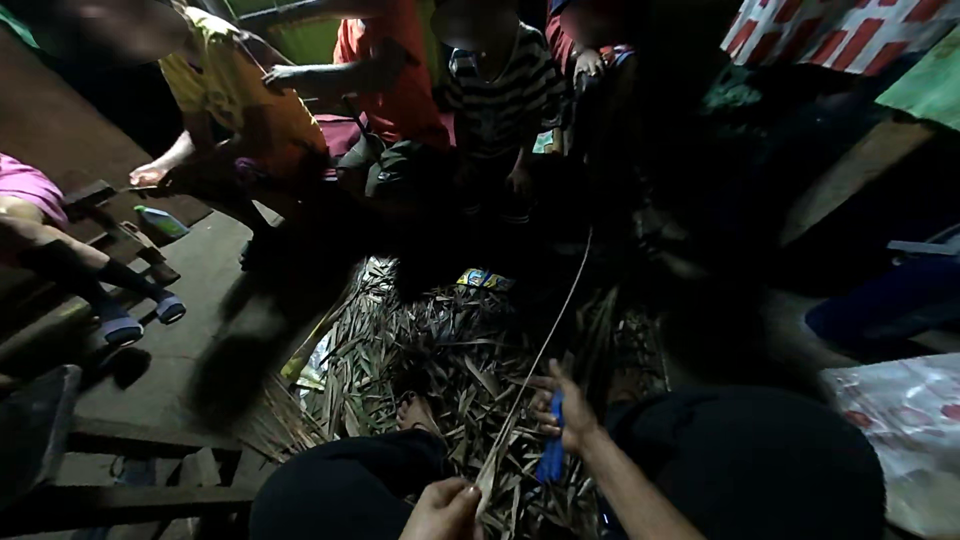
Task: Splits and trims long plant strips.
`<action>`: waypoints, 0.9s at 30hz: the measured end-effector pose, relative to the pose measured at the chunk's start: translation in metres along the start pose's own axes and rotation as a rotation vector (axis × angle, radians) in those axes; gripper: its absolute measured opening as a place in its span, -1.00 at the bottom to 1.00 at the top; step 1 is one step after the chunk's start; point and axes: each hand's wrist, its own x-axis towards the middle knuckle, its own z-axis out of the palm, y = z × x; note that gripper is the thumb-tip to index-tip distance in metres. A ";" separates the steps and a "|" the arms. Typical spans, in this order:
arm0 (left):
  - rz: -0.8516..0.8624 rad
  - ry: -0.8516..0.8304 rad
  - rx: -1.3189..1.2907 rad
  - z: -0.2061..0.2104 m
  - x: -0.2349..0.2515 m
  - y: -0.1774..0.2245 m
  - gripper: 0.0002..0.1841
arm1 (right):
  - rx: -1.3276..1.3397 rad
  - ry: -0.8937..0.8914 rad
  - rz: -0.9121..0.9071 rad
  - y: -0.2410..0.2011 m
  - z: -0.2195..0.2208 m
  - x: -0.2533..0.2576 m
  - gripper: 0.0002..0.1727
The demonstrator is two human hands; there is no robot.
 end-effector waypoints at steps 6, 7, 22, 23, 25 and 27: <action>-0.133 -0.143 -0.083 0.016 0.031 0.002 -0.68 | -0.097 0.059 -0.010 -0.001 0.006 -0.006 -0.70; -0.145 -0.158 -0.104 0.012 0.029 -0.002 -0.64 | -0.094 0.090 -0.022 -0.004 0.004 -0.004 -0.70; -0.122 0.127 -0.117 0.019 0.054 -0.002 -0.73 | -1.254 -0.238 -0.208 0.044 0.009 -0.025 -0.69; -0.128 0.131 -0.116 0.022 0.056 -0.001 -0.73 | -1.347 -0.293 -0.215 0.049 0.011 -0.025 -0.71; -0.121 0.136 -0.103 0.028 0.058 -0.001 -0.74 | -1.454 -0.348 -0.193 0.054 0.015 -0.027 -0.71; -0.107 0.118 -0.098 0.030 0.059 0.000 -0.75 | -1.539 -0.333 -0.201 0.051 0.018 -0.031 -0.68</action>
